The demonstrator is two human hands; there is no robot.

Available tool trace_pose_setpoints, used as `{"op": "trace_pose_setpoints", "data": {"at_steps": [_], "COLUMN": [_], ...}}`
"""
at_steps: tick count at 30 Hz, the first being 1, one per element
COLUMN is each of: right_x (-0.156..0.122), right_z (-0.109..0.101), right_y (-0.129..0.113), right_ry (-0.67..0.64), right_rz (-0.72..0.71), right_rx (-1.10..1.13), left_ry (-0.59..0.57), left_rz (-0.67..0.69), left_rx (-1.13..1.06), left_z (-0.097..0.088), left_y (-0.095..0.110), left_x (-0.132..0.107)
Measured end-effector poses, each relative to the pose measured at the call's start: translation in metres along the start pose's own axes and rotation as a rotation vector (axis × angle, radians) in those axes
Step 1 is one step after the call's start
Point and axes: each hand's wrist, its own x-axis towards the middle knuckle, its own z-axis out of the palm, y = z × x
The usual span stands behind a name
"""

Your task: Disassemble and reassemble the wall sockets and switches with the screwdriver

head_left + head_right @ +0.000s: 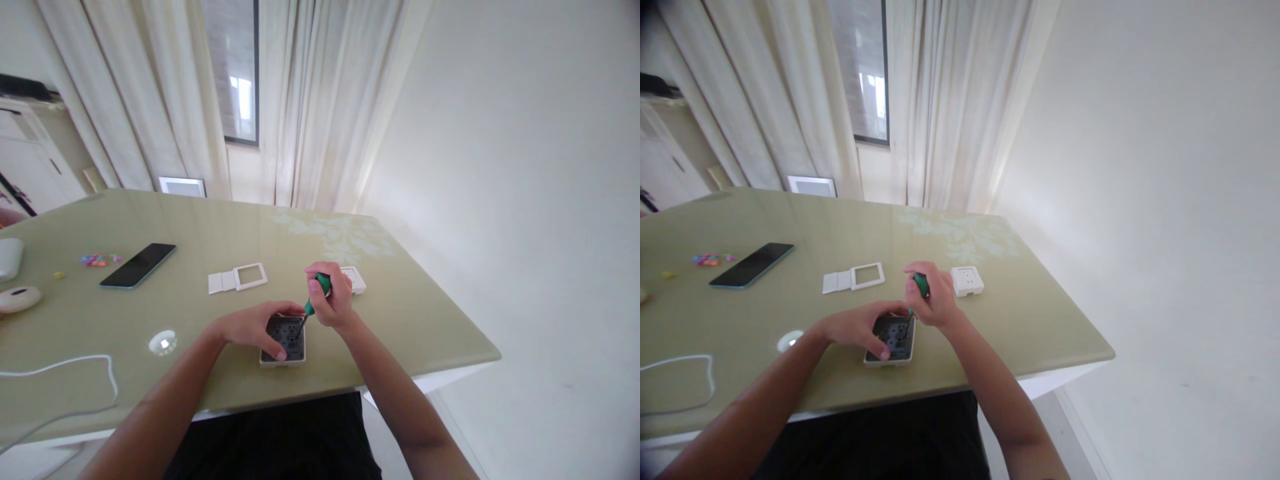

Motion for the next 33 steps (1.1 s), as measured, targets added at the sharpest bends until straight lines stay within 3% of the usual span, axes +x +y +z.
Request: {"op": "trace_pose_setpoints", "data": {"at_steps": [8, 15, 20, 24, 27, 33], "right_x": [-0.006, -0.011, -0.003, 0.02, 0.041, 0.07], "right_z": [-0.006, -0.002, -0.012, -0.029, -0.04, -0.052], "right_y": [0.0, -0.001, -0.009, -0.026, -0.042, -0.062], "right_ry": [0.086, 0.038, -0.028, -0.221, -0.431, -0.814], "right_rz": [0.032, 0.013, -0.026, -0.045, 0.042, 0.121], "right_rx": [-0.008, -0.026, -0.083, -0.291, -0.507, -0.402], "left_ry": [0.035, 0.019, 0.015, 0.033, 0.041, 0.024], "left_rz": [-0.028, -0.034, -0.028, -0.04, -0.046, -0.028], "left_rx": [0.138, 0.144, 0.145, 0.153, 0.155, 0.145], "left_z": [0.007, 0.01, 0.01, 0.011, 0.012, 0.014], "left_y": [0.009, 0.008, 0.008, 0.008, 0.008, 0.005], "left_x": [0.0, 0.001, 0.002, 0.002, 0.002, 0.003]}}
